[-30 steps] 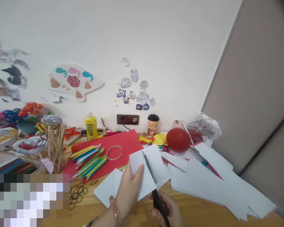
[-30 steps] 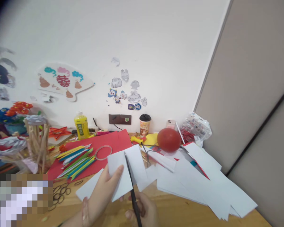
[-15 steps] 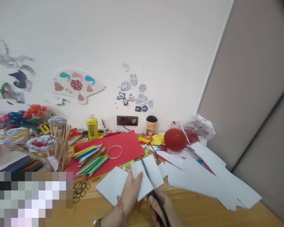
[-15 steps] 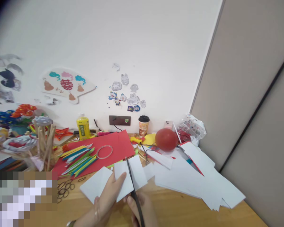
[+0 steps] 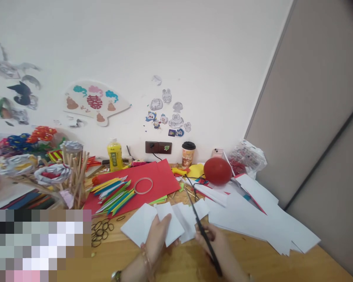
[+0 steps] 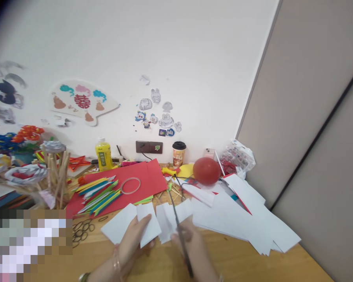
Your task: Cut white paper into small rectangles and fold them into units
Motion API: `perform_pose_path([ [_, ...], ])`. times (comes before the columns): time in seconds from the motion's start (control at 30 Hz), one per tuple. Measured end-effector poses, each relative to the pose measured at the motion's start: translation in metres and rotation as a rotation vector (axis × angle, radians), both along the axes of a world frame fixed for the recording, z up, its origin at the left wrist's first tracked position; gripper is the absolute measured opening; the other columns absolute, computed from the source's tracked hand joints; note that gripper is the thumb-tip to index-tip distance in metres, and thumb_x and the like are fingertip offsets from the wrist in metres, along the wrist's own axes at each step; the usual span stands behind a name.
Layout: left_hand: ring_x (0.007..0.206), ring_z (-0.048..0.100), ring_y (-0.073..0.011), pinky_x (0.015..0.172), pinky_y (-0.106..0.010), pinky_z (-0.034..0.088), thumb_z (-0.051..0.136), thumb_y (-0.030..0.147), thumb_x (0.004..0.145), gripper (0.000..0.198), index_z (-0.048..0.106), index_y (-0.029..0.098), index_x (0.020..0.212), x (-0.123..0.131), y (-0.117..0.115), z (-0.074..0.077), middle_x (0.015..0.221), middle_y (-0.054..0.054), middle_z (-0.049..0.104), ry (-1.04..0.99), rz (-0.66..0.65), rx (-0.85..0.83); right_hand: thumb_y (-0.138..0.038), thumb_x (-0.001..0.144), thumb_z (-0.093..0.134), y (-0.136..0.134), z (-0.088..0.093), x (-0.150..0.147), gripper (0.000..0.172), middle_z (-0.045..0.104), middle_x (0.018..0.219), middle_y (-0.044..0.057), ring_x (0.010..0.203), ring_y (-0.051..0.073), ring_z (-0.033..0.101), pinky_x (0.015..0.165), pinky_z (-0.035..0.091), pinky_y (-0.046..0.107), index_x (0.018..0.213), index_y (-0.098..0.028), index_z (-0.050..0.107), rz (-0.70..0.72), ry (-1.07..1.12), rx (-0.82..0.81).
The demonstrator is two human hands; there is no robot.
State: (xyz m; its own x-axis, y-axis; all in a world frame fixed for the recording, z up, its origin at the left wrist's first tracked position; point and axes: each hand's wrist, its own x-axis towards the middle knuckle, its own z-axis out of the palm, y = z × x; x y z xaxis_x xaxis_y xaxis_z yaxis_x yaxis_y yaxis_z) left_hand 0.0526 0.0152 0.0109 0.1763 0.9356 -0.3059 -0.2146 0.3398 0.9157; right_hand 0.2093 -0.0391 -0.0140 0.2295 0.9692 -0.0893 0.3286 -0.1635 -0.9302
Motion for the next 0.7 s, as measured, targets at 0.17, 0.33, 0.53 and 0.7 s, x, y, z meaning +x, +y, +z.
perform_pose_path([
  [0.17,0.052,0.062,-0.0188,0.052,-0.029,0.049,0.052,0.028,0.076,0.015,0.044,0.02,0.086,-0.023,0.002,0.003,0.06,-0.001,0.064,-0.122,0.004,0.036,-0.027,0.078,0.047,-0.005,0.021,0.077,0.026,0.067,0.082,0.01,0.074,0.026,0.061,0.063,0.042,0.032,0.1,-0.017,0.055,-0.253,-0.686,-0.065],
  [0.33,0.046,0.06,-0.0163,0.047,-0.025,0.046,0.057,0.028,0.073,0.019,0.047,0.017,0.085,-0.031,0.006,-0.002,0.055,0.001,0.062,-0.124,0.055,0.063,-0.012,0.079,0.042,-0.011,0.01,0.118,0.028,0.064,0.087,0.018,0.079,0.025,0.061,0.07,0.042,0.03,0.102,-0.005,0.057,-0.191,-1.039,-0.215],
  [0.53,0.047,0.061,-0.0174,0.048,-0.026,0.047,0.053,0.036,0.077,0.024,0.048,0.015,0.089,-0.033,0.008,-0.002,0.053,0.0,0.061,-0.194,0.022,0.015,-0.01,0.078,0.042,-0.004,0.021,0.085,0.025,0.057,0.096,0.021,0.093,0.032,0.052,0.065,0.043,0.035,0.083,-0.008,0.067,-0.159,-1.295,-0.209],
  [0.7,0.048,0.062,-0.0198,0.049,-0.028,0.047,0.051,0.044,0.077,0.034,0.048,0.015,0.096,-0.035,0.007,-0.003,0.051,0.0,0.061,-0.186,-0.061,-0.026,-0.015,0.069,0.059,0.041,0.04,0.027,0.054,0.048,0.124,0.01,0.116,0.023,0.037,0.098,0.029,0.031,0.122,-0.015,0.047,0.512,-0.952,0.251],
])
